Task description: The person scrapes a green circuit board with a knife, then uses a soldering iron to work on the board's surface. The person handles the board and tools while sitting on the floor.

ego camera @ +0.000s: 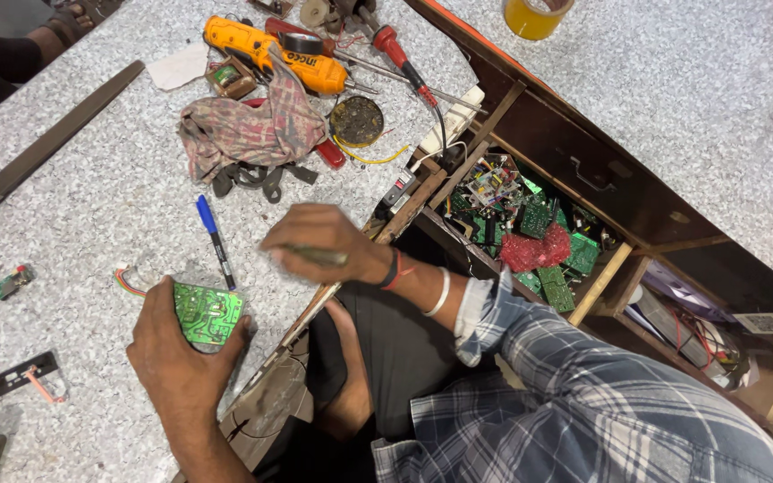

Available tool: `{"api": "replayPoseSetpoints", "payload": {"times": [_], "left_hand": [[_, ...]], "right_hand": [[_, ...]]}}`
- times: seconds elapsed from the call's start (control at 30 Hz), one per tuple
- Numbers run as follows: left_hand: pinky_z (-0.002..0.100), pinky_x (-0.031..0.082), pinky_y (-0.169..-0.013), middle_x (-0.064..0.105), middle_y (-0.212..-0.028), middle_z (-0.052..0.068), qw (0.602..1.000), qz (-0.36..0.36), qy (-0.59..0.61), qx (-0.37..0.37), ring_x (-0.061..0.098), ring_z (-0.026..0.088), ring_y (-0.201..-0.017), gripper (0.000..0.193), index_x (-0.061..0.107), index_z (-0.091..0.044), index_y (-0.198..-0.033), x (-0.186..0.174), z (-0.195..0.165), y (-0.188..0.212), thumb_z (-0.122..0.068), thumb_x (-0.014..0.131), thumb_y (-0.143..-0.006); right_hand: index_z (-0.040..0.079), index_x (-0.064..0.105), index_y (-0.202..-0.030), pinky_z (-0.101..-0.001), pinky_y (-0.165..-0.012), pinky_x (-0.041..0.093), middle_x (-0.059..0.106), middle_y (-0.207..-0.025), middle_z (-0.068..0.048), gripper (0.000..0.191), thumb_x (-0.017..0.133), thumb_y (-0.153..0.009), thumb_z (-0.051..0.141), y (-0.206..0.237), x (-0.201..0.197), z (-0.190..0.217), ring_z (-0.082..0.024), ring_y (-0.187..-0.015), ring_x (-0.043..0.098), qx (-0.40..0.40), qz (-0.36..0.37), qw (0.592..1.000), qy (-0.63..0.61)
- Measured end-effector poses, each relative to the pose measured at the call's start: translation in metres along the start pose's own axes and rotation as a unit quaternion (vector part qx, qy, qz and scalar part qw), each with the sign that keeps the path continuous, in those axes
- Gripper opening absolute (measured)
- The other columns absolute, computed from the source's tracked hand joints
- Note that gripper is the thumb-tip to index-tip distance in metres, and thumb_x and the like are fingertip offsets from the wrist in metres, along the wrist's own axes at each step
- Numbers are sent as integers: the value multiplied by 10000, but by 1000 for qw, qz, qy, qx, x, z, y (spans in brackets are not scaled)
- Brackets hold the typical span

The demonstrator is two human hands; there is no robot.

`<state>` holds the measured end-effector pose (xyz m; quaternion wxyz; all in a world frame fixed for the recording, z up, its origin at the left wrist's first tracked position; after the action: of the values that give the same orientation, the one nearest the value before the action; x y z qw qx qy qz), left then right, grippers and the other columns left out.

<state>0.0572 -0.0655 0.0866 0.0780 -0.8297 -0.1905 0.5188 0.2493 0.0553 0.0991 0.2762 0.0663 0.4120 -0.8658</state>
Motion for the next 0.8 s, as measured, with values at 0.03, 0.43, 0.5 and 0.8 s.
{"api": "replayPoseSetpoints", "payload": {"times": [0.03,0.43,0.5,0.8], "left_hand": [[534,427,-1069,583,-1439,244,1000,0,4,2,555,421,-1312,1026,503,16,-1481,0,-1,0,-365,934,-631],[548,400,-1049,570,-1453,236,998,-23,53,19,524,416,-1331,984,488,0,-1481,4,-9,-7,-382,914,-680],[545,393,-1061,566,-1458,235,998,-22,55,16,517,412,-1340,991,485,-14,-1493,7,-8,-7,-387,909,-679],[534,395,-1075,578,-1438,218,997,-34,67,26,522,400,-1331,991,494,-21,-1487,11,-3,-5,-368,939,-672]], "right_hand": [[54,731,-1054,-376,-794,578,755,-986,-88,94,672,-991,92,2,-8,-3,-245,-863,730,3,-14,1000,15],[13,715,-964,-379,-698,559,728,-913,-119,93,671,-883,4,11,-29,4,-278,-778,690,-56,-87,974,200],[16,712,-964,-390,-686,555,726,-912,-118,114,679,-856,-1,11,-25,7,-281,-763,683,-82,-70,966,236],[22,691,-987,-399,-691,559,703,-901,-117,144,690,-847,-11,13,-20,9,-295,-772,682,-99,-81,952,278]]}}
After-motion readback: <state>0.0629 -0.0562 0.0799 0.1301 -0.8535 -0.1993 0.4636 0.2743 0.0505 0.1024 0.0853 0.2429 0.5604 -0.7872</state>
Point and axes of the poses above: each hand's wrist, its own y-axis away from the middle knuckle, its own x-axis out of the palm, z = x × y, the point moved 8 cm from there along -y, towards the middle knuckle
